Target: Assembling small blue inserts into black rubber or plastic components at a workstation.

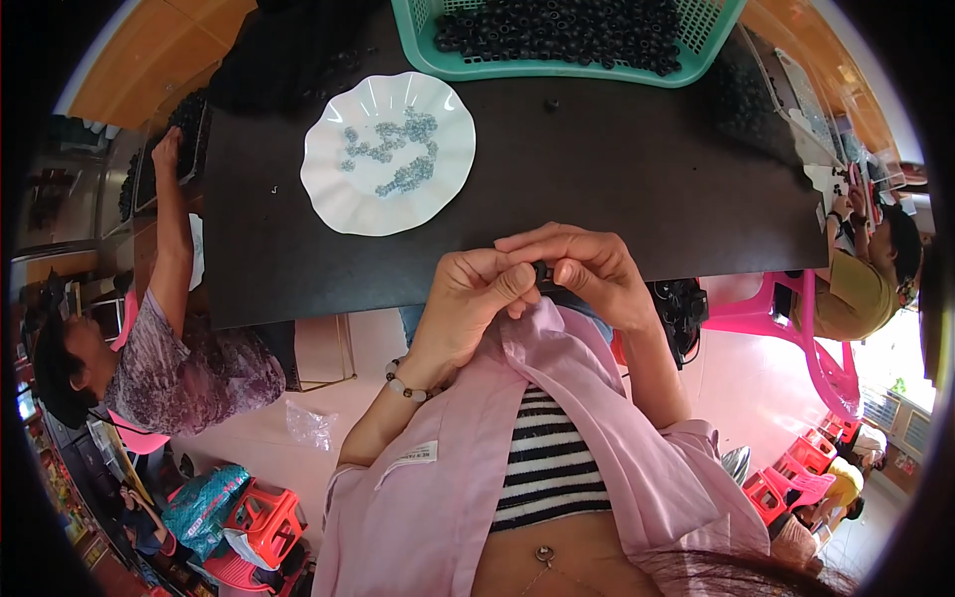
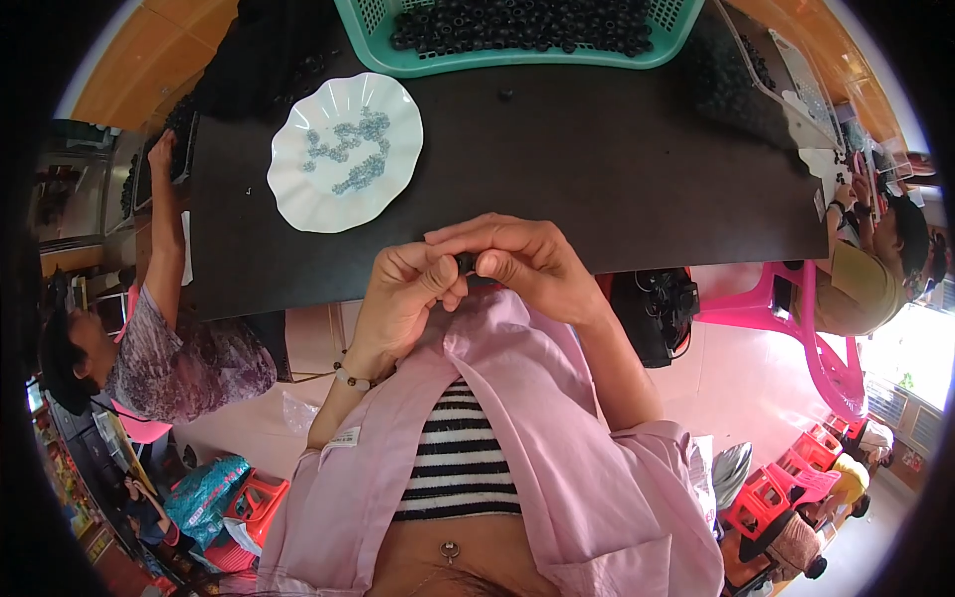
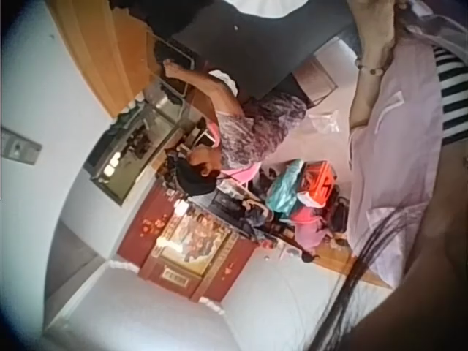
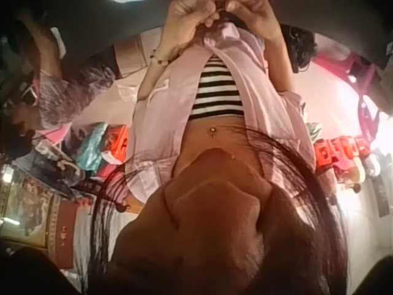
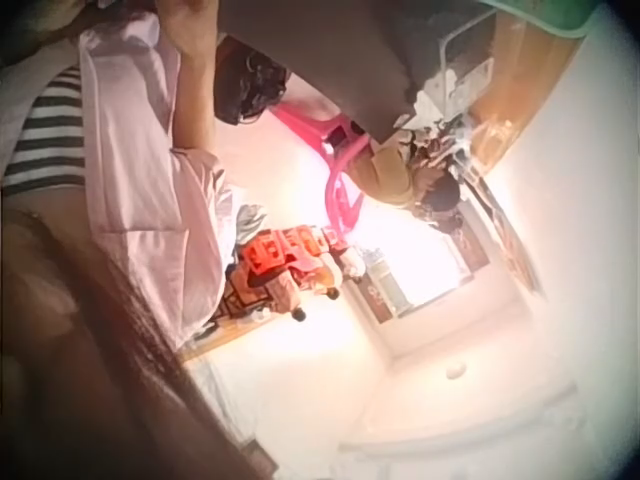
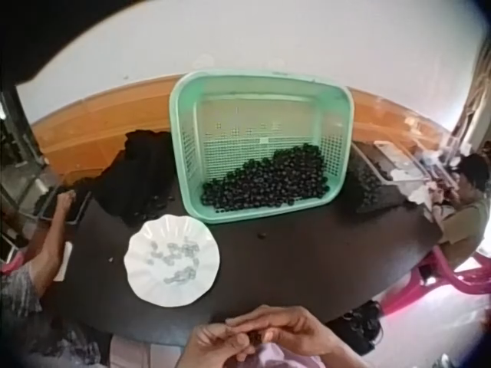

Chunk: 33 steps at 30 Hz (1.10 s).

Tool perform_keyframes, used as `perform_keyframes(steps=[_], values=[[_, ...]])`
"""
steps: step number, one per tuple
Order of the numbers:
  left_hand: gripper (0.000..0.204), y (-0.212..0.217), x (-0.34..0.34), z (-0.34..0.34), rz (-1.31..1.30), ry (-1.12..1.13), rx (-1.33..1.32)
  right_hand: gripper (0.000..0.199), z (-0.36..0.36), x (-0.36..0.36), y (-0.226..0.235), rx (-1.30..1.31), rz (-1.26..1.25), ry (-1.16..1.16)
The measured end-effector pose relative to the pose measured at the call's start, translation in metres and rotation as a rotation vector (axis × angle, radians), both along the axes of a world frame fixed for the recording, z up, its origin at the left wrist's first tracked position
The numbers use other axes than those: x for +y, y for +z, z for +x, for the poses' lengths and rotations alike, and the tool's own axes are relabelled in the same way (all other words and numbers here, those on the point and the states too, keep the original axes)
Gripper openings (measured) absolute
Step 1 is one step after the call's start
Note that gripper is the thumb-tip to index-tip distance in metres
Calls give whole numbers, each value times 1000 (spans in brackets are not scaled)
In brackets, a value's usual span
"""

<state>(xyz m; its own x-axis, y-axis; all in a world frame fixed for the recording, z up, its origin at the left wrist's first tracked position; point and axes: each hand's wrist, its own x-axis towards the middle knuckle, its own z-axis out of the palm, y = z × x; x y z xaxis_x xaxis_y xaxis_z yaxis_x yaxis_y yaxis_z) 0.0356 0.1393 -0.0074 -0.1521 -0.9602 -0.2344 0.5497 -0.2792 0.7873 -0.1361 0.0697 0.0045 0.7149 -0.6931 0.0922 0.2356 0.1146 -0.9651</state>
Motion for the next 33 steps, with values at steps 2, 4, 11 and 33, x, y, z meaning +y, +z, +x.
perform_keyframes(steps=[2,4,11,33], values=[[20,8,3,-1,11,-11,-10,28,-3,3,0,-17,-3,10],[18,15,5,-2,2,-37,-71,29,-4,6,1,-72,-41,1],[17,25,8,-2,-13,-35,-116,31,-4,10,6,-64,-104,-13],[19,7,-17,-12,-62,41,-52,41,-2,-7,-19,-192,190,-8]])
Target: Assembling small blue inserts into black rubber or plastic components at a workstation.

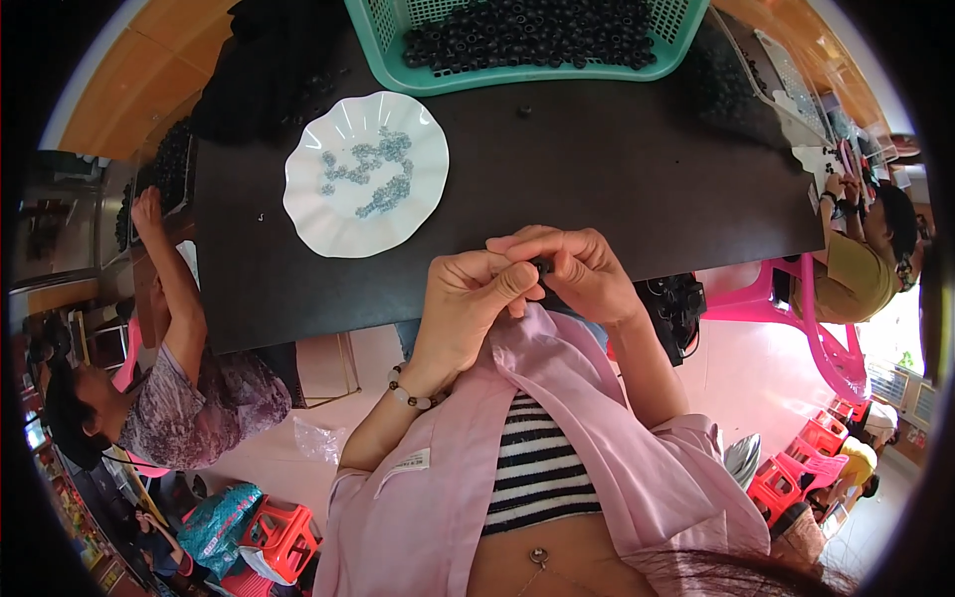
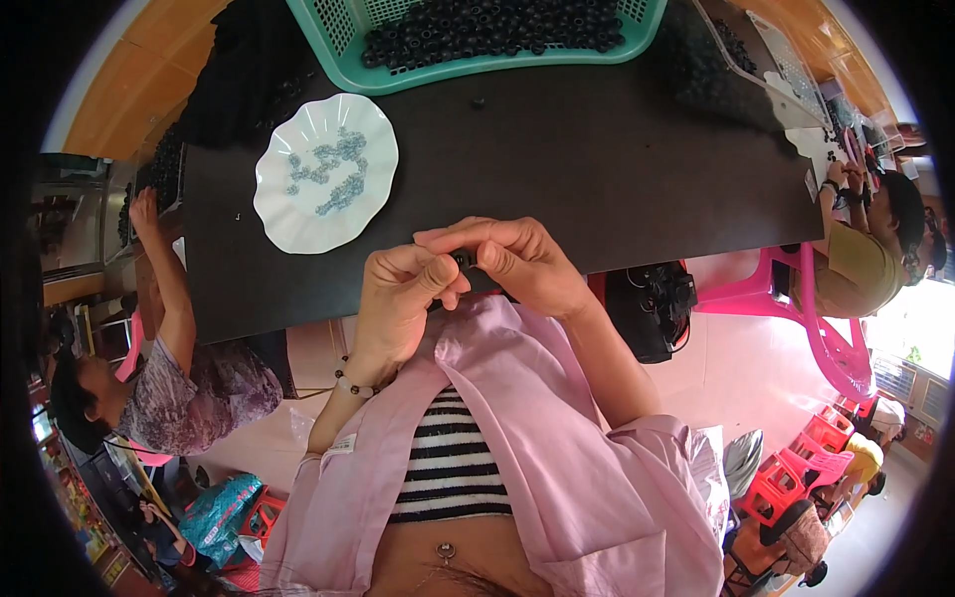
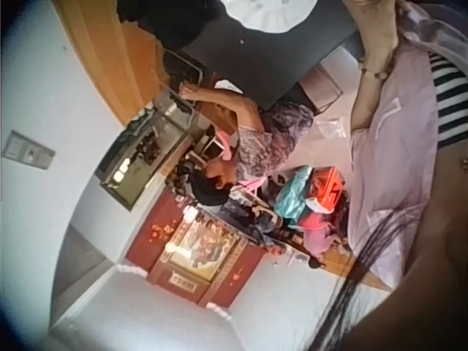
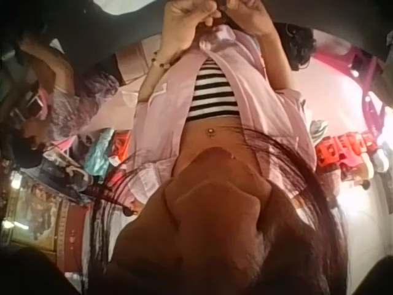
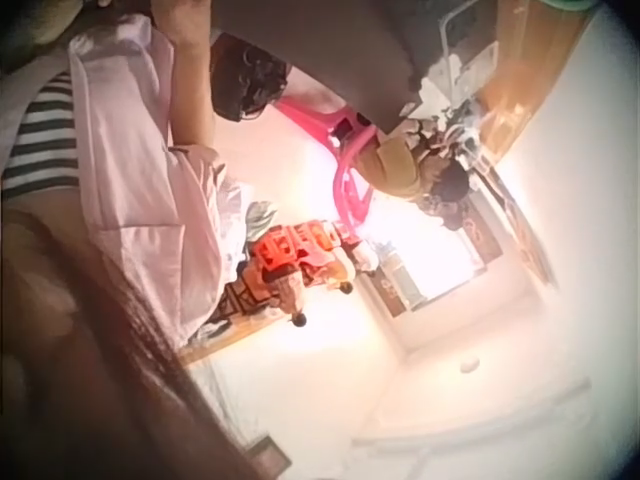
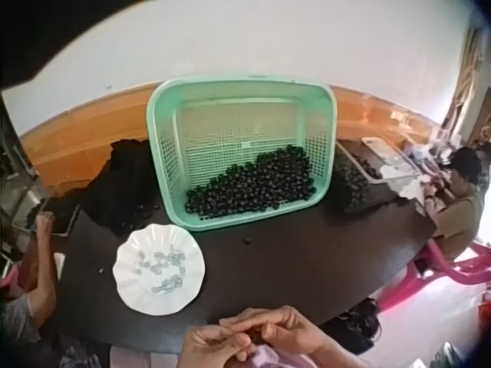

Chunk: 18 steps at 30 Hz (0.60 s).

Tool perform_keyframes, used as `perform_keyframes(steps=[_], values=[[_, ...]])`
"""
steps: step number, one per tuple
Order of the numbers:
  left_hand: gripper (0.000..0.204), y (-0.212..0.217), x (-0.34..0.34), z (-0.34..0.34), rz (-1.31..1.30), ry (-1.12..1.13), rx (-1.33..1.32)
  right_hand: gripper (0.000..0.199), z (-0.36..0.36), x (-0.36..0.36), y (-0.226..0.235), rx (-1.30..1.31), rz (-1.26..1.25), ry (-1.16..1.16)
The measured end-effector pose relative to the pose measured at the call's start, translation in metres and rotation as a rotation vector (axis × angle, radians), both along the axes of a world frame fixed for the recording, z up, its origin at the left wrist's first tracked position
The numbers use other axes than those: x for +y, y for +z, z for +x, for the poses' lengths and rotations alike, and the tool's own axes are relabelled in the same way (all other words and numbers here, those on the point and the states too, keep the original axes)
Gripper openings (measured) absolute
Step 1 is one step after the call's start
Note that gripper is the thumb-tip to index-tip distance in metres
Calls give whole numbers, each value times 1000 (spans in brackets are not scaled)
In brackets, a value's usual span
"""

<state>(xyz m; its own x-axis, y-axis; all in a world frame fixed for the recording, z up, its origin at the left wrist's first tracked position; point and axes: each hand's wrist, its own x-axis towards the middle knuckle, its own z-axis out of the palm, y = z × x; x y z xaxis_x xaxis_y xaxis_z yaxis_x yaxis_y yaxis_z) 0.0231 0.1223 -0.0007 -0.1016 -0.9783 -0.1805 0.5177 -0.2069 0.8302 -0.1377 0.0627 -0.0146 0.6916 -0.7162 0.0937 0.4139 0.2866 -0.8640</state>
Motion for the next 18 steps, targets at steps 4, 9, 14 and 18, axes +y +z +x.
perform_keyframes(steps=[4,9,14,18], values=[[20,-2,-2,2,55,4,-3,44,-1,1,-7,-59,73,5],[20,-9,-1,2,63,7,-10,42,-2,-1,-8,-38,66,12],[19,-12,-2,1,51,3,-70,39,-4,-3,-8,1,40,17],[18,-15,-1,4,15,-13,-120,29,-2,1,-7,11,76,6]])
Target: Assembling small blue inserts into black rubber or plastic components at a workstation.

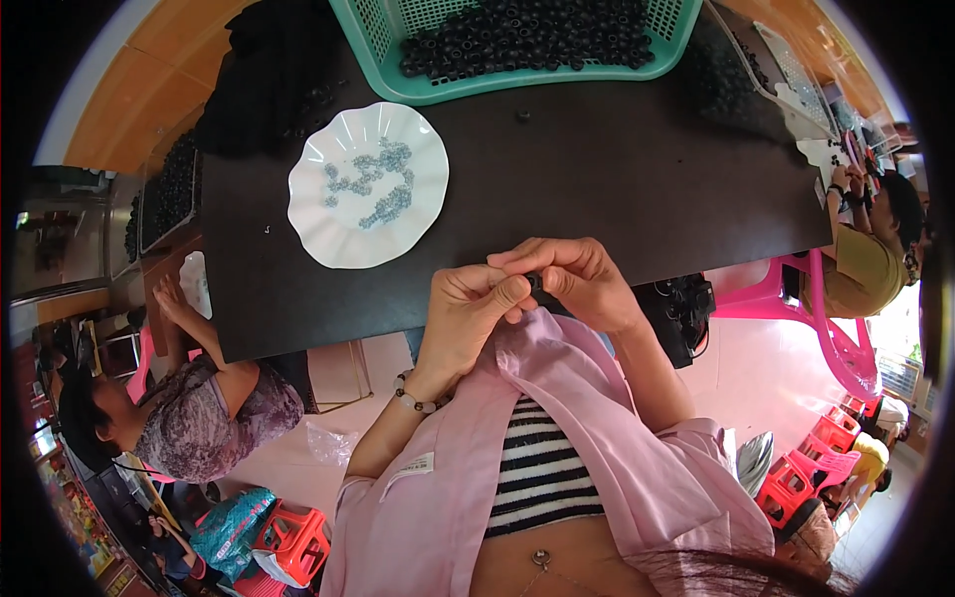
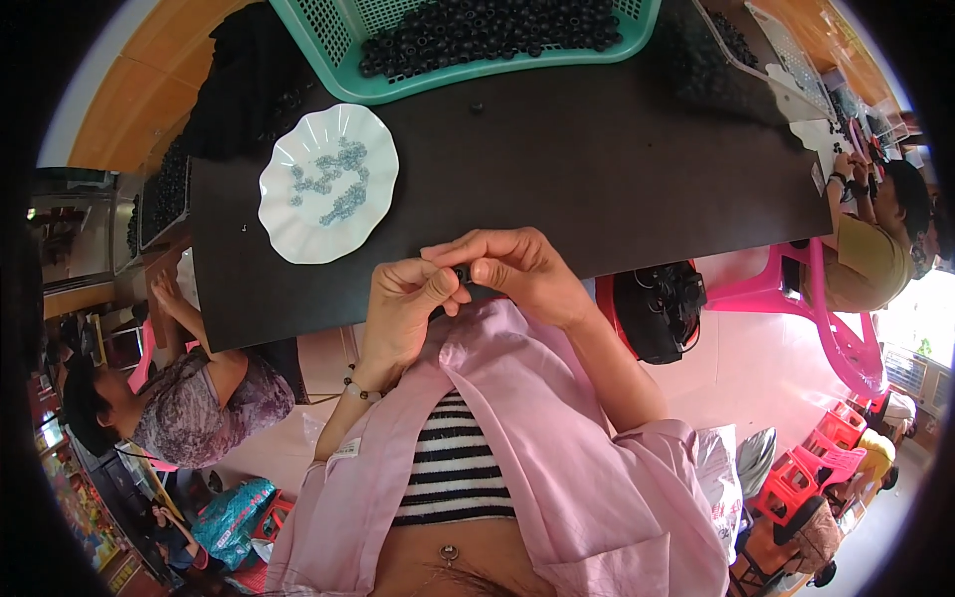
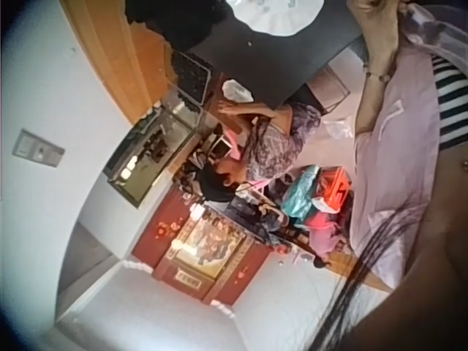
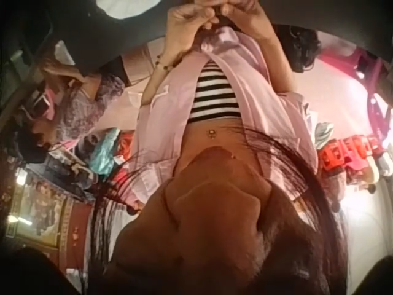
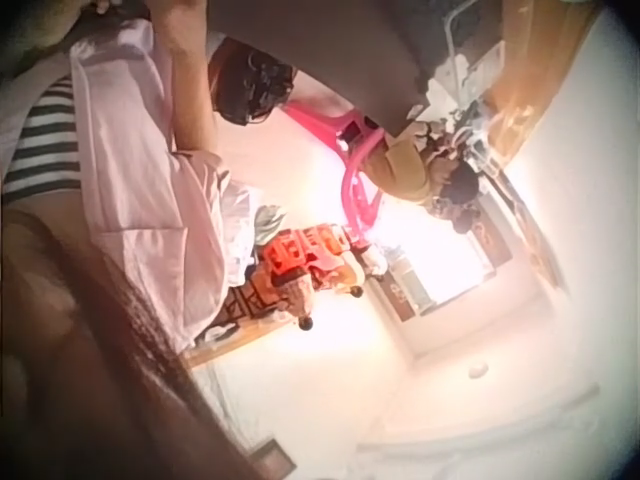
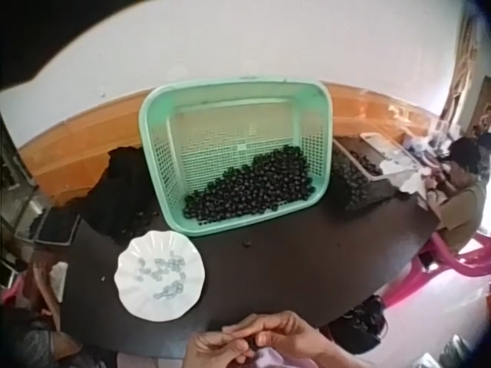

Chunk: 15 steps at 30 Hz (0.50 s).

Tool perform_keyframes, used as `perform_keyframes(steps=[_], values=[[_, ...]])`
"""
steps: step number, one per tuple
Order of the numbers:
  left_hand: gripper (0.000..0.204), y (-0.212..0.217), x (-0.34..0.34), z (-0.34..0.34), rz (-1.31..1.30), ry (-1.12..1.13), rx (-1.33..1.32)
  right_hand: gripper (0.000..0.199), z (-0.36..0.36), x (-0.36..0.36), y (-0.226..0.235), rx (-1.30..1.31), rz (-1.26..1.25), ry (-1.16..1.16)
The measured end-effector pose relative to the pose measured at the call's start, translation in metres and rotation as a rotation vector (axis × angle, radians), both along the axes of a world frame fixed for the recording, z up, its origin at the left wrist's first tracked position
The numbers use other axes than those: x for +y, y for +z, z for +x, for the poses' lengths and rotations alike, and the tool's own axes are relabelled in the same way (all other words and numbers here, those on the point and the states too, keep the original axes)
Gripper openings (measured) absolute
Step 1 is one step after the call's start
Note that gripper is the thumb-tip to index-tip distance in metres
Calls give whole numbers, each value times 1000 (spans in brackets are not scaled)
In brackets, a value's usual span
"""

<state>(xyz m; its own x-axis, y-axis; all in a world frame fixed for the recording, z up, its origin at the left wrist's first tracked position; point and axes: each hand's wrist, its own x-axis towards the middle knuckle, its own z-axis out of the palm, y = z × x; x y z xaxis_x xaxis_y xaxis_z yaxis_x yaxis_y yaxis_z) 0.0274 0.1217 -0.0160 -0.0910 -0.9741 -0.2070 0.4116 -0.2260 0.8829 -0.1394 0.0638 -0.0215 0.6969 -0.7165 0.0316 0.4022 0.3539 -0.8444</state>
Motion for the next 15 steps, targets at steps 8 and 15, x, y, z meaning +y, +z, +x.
perform_keyframes(steps=[8,15], values=[[21,-4,-6,-2,27,10,-103,29,-1,-2,3,111,-32,-47],[26,-14,-16,-6,164,63,291,35,5,-7,-8,81,41,-93]])
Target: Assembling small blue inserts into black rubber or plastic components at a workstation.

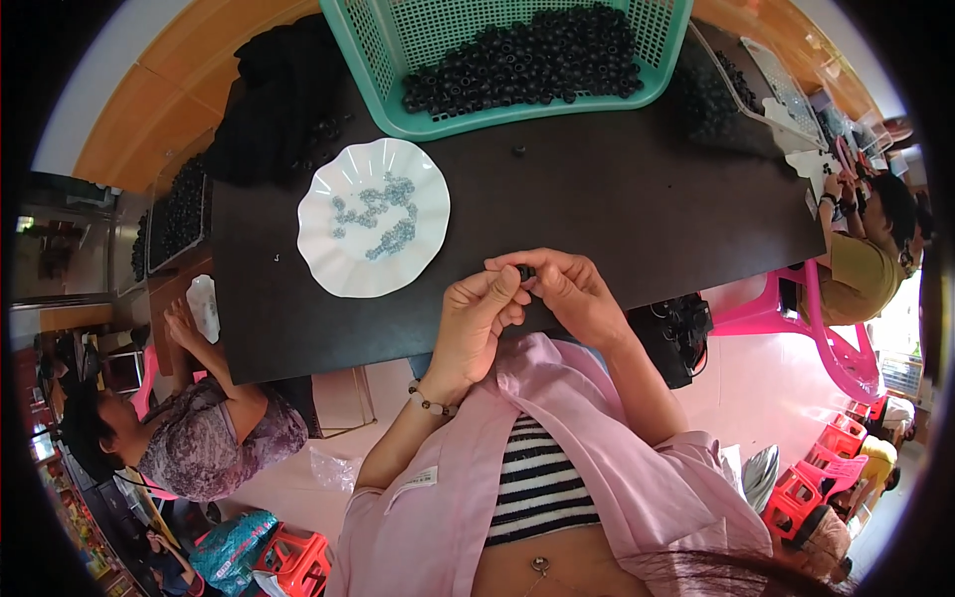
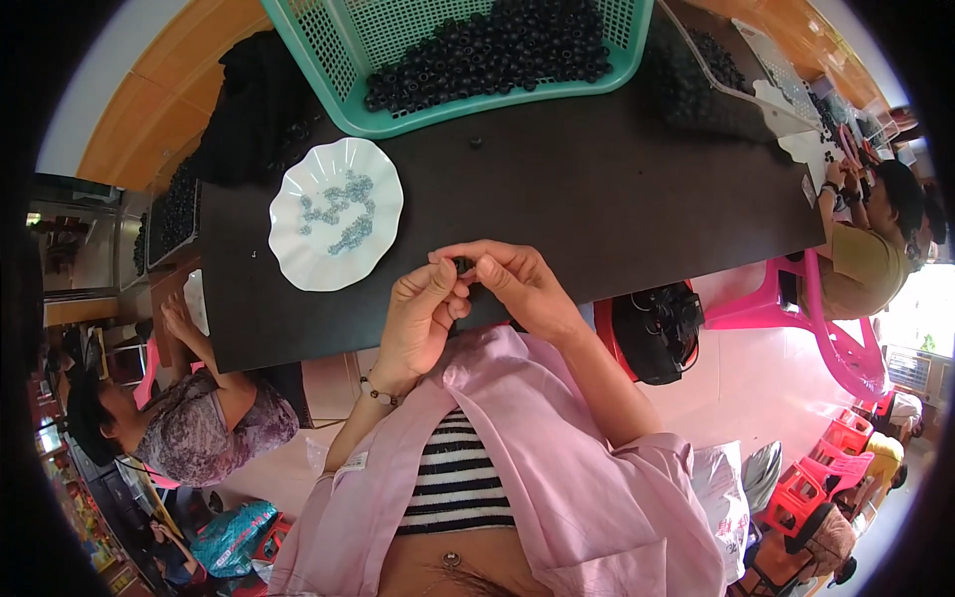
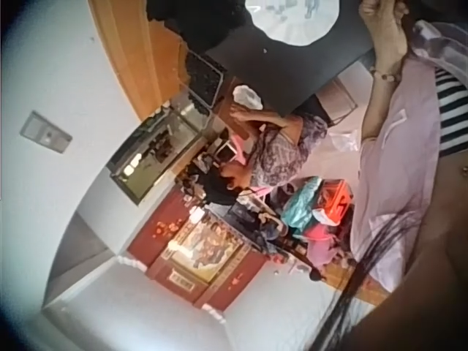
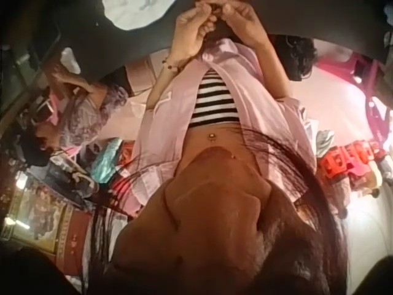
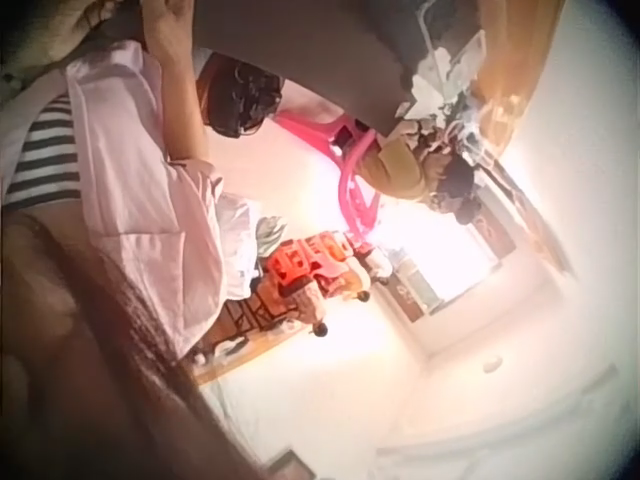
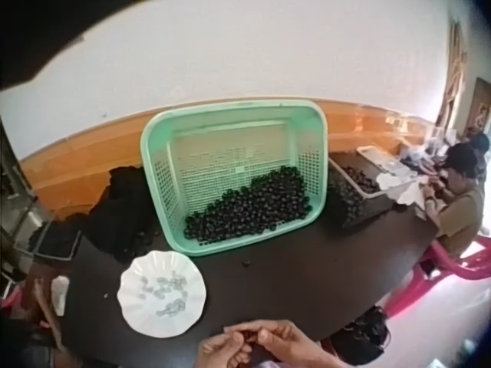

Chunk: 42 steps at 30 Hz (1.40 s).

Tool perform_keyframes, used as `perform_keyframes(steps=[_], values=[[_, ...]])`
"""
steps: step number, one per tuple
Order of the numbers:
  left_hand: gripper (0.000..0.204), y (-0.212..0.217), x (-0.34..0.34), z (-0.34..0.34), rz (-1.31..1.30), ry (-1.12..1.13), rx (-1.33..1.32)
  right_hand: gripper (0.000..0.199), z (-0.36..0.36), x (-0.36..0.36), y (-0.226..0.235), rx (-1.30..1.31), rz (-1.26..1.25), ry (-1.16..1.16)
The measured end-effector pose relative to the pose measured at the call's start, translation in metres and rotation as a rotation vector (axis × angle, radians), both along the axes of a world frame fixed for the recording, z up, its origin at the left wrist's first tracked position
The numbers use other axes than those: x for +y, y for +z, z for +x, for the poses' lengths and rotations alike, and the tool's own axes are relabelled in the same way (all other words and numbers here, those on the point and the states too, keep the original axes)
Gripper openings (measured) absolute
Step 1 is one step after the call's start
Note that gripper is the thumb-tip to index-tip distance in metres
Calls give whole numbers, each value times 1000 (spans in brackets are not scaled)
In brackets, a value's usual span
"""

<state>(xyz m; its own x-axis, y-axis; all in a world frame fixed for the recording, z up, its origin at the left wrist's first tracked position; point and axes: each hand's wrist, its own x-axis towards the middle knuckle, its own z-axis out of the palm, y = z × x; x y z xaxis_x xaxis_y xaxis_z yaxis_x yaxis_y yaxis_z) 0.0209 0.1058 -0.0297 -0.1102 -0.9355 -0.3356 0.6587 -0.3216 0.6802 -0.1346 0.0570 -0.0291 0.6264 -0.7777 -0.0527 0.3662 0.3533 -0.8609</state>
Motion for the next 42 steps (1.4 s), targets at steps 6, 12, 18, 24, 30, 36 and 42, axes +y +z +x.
perform_keyframes(steps=[6,12,18,24,30,36,42], values=[[29,4,-9,0,28,-12,122,26,3,0,7,46,-11,-121],[26,3,-9,-5,-4,-13,119,16,-1,-3,9,51,-6,-102],[27,0,-7,-2,-44,-54,125,15,-7,-14,25,172,-152,-224],[26,-12,-1,2,-121,-47,134,20,-59,-72,81,513,-602,-573],[24,-13,1,1,-147,-38,147,26,-143,-165,140,1363,-1055,-1049],[23,-19,6,9,-161,-45,207,28,-173,-218,128,1579,-1126,-1126],[24,-12,-2,4,-161,-97,221,22,-109,-173,123,1140,-1276,-1066]])
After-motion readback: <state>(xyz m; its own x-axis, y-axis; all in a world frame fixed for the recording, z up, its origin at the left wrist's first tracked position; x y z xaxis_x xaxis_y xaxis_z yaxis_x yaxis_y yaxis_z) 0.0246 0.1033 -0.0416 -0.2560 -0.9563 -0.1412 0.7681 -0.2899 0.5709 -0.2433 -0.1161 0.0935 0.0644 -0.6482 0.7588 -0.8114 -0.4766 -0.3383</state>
